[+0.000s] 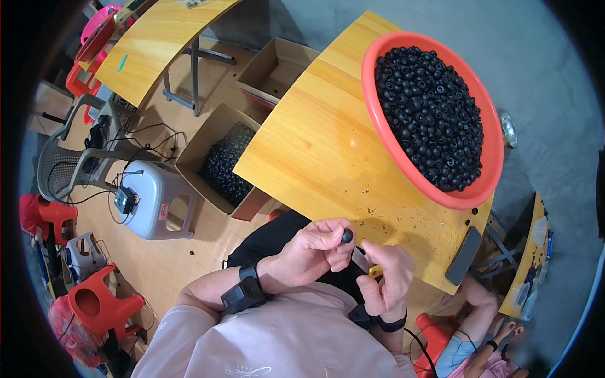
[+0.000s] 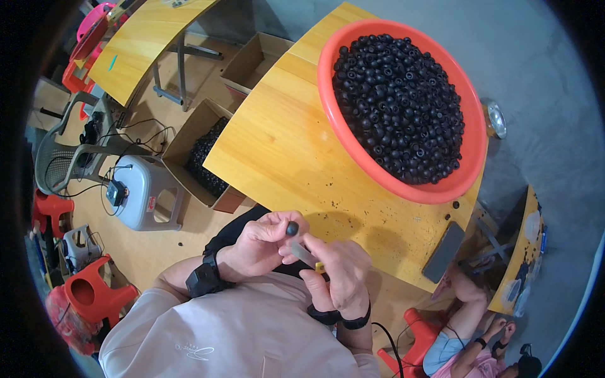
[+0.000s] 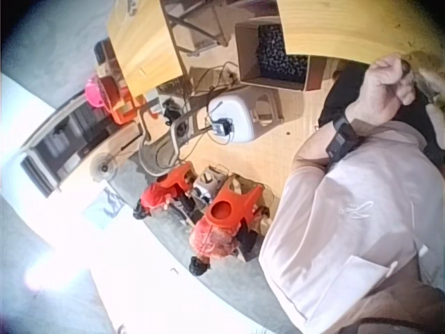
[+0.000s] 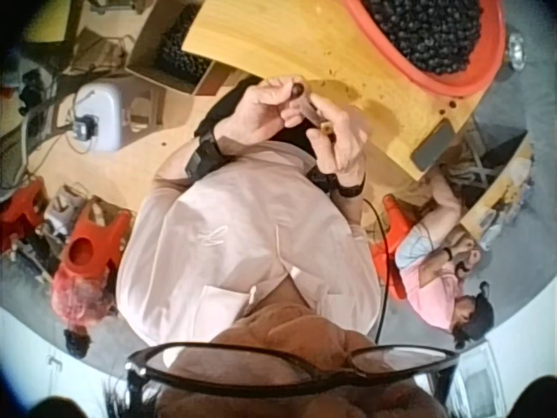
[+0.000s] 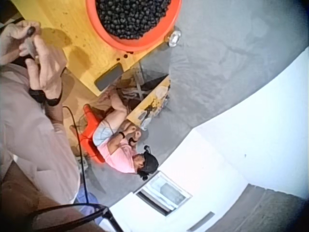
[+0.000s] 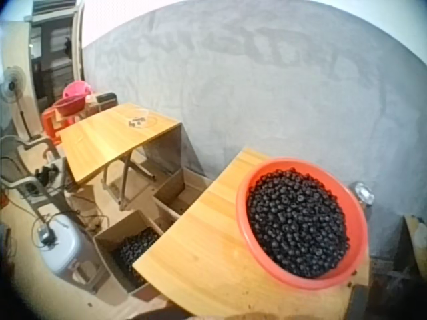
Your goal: Inspecting and sorting small black plastic components.
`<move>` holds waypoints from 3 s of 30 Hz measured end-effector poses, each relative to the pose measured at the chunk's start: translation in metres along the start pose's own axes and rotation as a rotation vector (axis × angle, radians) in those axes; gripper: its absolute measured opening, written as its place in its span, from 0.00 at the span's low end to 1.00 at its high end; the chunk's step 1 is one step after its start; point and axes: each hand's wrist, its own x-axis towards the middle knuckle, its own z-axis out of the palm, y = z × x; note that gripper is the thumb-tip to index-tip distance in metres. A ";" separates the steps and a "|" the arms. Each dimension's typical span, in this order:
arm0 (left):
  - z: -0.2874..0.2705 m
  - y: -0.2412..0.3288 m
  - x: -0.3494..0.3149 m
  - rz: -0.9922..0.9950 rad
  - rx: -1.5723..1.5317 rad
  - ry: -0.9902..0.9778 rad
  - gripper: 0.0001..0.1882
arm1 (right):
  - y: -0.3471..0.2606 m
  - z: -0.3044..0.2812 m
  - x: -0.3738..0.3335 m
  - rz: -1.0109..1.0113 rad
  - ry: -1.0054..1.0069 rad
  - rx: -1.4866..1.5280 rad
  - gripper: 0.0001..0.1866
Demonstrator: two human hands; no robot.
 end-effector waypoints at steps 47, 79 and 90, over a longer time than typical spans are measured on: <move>0.004 -0.033 -0.008 0.616 0.472 0.323 0.09 | -0.011 0.009 -0.025 0.025 0.081 -0.494 0.14; -0.011 -0.034 0.004 0.041 0.064 -0.077 0.12 | 0.004 0.002 -0.022 0.121 0.109 -0.016 0.12; -0.012 -0.035 0.004 0.043 0.135 -0.069 0.11 | 0.004 0.000 -0.028 0.141 0.094 0.050 0.11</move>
